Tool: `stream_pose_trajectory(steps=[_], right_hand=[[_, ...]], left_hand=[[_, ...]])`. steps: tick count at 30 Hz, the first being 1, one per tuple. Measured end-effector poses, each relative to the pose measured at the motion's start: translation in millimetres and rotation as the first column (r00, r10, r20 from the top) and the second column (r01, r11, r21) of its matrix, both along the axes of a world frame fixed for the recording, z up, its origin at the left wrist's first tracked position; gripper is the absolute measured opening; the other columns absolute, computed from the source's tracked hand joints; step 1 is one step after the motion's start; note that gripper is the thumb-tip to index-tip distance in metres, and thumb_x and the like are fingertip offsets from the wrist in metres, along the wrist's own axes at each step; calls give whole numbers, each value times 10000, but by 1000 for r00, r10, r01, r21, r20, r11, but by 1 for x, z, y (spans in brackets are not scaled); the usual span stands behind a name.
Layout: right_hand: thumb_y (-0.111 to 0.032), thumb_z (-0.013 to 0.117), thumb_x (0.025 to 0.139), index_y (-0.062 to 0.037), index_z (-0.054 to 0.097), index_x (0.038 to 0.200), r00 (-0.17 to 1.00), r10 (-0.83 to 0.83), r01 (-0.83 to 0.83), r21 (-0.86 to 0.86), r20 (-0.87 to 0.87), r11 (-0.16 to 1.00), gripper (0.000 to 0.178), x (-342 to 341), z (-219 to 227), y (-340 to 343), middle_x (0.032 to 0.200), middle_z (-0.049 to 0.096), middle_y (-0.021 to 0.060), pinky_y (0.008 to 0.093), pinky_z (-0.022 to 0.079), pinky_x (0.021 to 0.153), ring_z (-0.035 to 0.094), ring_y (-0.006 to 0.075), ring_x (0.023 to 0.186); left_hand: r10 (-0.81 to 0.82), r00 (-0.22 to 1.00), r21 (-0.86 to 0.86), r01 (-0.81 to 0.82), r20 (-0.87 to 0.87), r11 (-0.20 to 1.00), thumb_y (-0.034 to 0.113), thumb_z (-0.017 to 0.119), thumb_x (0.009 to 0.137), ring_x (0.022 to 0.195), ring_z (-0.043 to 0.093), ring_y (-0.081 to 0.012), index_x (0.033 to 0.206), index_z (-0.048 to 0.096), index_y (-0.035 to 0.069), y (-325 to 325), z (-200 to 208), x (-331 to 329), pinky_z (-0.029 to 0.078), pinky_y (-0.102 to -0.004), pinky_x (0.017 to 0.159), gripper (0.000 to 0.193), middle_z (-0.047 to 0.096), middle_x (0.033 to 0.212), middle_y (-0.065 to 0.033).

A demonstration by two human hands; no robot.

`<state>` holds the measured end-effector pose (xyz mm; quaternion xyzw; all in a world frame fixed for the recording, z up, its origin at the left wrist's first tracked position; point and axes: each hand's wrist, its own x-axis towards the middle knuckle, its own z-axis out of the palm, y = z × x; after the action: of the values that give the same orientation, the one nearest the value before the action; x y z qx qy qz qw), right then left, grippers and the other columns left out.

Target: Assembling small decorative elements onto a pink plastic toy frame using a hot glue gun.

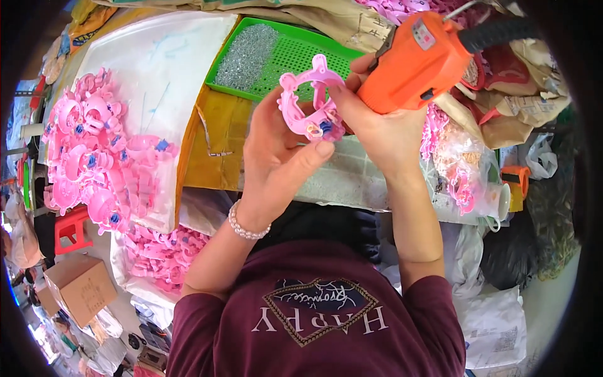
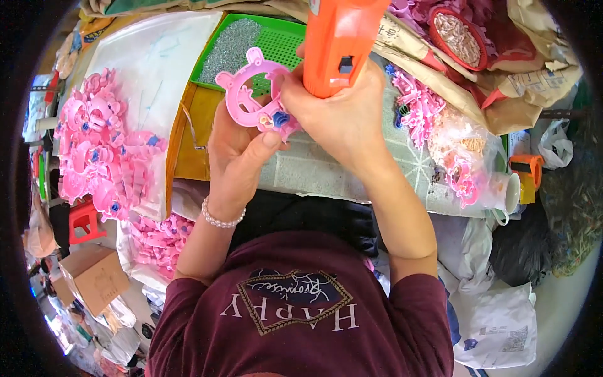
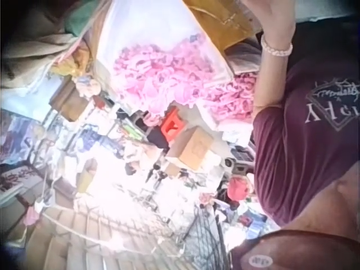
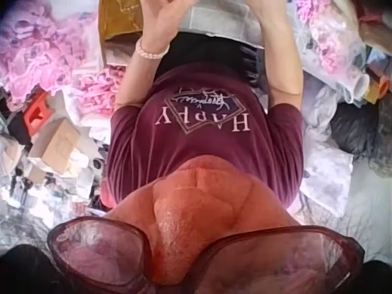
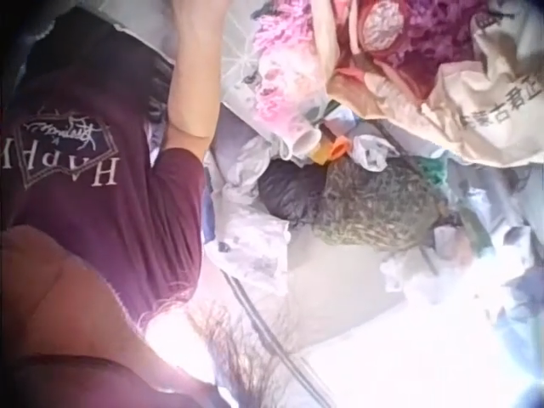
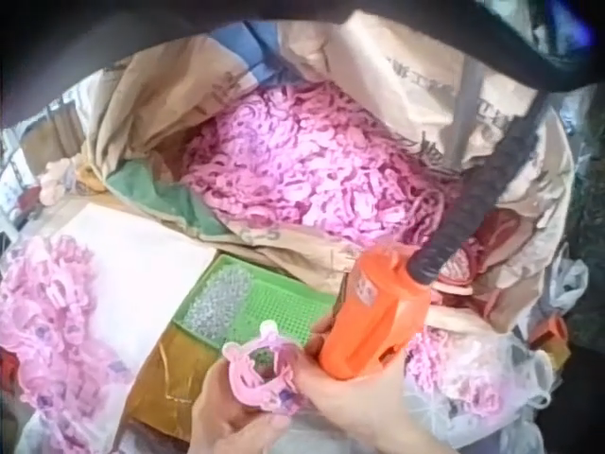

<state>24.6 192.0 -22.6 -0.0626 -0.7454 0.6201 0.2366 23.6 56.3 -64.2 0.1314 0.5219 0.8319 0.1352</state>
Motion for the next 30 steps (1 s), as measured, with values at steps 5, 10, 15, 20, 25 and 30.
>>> stream_pose_trajectory(steps=[5, 10, 15, 20, 25, 30], right_hand=[[-51, 707, 710, 5, 512, 936, 995, 95, -95, 54, -4, 994, 304, -7, -3, 8, 704, 557, 28, 228, 432, 519, 518, 87, 577], [-441, 509, 841, -4, 459, 1045, 948, 250, -281, -153, -196, 947, 485, -29, -6, 31, 745, 500, 97, 323, 416, 595, 496, 187, 640], [-613, 442, 831, -18, 474, 1024, 959, 195, -252, -300, -208, 920, 627, -62, -29, 41, 723, 502, 97, 337, 410, 605, 492, 209, 630], [-645, 435, 819, -14, 497, 968, 958, 190, -249, -294, -216, 923, 651, -78, -50, 44, 687, 508, 94, 341, 417, 559, 501, 218, 587], [-684, 439, 791, -16, 504, 948, 965, 165, -218, -273, -202, 937, 689, -80, -56, 44, 663, 503, 90, 348, 416, 543, 498, 219, 559], [-699, 435, 779, -19, 501, 939, 966, 171, -220, -269, -194, 938, 702, -78, -56, 43, 662, 498, 87, 355, 411, 548, 496, 218, 561]], left_hand=[[-19, 981, 65, 7, 193, 998, 27, 630, 799, 837, 606, -143, 1232, 382, 4, -4, -11, -9, 513, -236, 574, 500, 588, 1030, -82], [-83, 928, 95, 51, 364, 994, 69, 509, 845, 788, 619, -178, 1226, 430, 14, -20, -37, -6, 516, -277, 545, 393, 584, 1089, -160], [-147, 847, 264, 8, 512, 964, -3, 534, 813, 777, 632, -192, 1187, 398, 65, -21, -41, -9, 527, -262, 503, 404, 584, 1051, -159], [-179, 868, 208, 90, 463, 974, -13, 592, 805, 804, 628, -197, 1190, 385, 80, -18, -50, -12, 543, -274, 528, 447, 570, 1061, -163], [-122, 879, 108, 81, 460, 991, -27, 620, 798, 817, 615, -163, 1193, 354, 54, -13, -49, -12, 547, -273, 561, 483, 557, 1036, -124], [-133, 884, 104, 96, 448, 990, -50, 633, 780, 824, 613, -158, 1193, 363, 38, -13, -47, -13, 549, -273, 570, 502, 559, 1045, -121]])
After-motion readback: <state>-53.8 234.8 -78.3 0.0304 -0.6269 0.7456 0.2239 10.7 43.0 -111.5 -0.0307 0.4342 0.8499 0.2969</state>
